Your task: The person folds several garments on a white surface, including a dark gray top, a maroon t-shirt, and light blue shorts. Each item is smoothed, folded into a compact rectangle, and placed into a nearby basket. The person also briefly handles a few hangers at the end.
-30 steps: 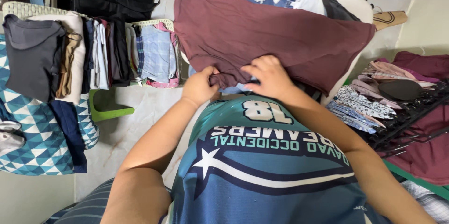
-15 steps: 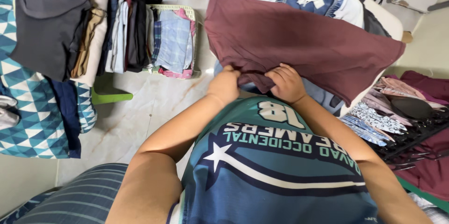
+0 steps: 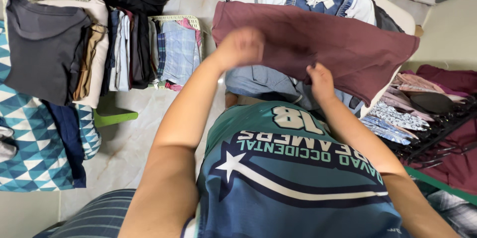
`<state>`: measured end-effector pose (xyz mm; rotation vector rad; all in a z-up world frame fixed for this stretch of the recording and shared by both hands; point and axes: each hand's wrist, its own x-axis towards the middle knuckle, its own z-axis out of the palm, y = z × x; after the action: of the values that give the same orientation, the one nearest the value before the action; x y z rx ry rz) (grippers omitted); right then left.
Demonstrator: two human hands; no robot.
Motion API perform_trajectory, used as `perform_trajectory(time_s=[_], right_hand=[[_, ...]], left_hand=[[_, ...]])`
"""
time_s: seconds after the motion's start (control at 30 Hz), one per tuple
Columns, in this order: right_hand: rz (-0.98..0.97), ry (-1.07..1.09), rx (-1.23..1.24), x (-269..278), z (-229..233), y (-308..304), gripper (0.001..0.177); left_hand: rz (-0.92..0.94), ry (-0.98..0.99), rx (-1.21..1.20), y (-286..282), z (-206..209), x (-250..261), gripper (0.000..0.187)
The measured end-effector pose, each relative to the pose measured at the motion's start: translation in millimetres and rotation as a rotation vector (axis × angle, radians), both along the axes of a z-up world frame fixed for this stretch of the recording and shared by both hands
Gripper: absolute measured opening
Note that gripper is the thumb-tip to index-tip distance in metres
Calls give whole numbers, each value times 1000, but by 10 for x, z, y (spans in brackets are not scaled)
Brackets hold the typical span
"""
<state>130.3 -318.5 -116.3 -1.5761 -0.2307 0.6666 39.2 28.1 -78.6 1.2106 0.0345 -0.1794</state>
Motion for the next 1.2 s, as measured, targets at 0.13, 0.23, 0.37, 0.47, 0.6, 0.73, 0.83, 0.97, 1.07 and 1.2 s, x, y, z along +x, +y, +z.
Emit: perform_trajectory(time_s=[0.13,0.23,0.37,0.47,0.6,0.73,0.83,0.97,1.07,1.2], right_hand=[[-274,282,-104,100,-8,49,13],[-160,190,-215,233,12,103,19],[-96,92,-258,85,-122,72,25],[-163,110,-282,125,-137,132,49],[81,-340,-636,19,-15,62,25],[-154,-507,-660,10,25,-350,24],[-435,-679,-631,104,-127,-1071,23],[-921,48,-460,169,-395,-2067,32],[-801,780,-389,183,-518,-2394,56],[-688,1027,-391,172,-672,-2350,76]], left_hand=[[56,126,423,145,-639,387,55],[-13,207,889,270,-888,238,68],[266,249,738,125,-809,-141,43],[360,307,778,81,-487,-218,39],[287,412,1079,121,-217,-325,36],[313,465,1111,182,-339,-374,35],[459,472,1089,208,-625,-517,42],[642,692,847,260,-946,-760,68],[303,1109,325,164,-1028,-875,93],[39,1207,-18,10,-1056,-878,82]])
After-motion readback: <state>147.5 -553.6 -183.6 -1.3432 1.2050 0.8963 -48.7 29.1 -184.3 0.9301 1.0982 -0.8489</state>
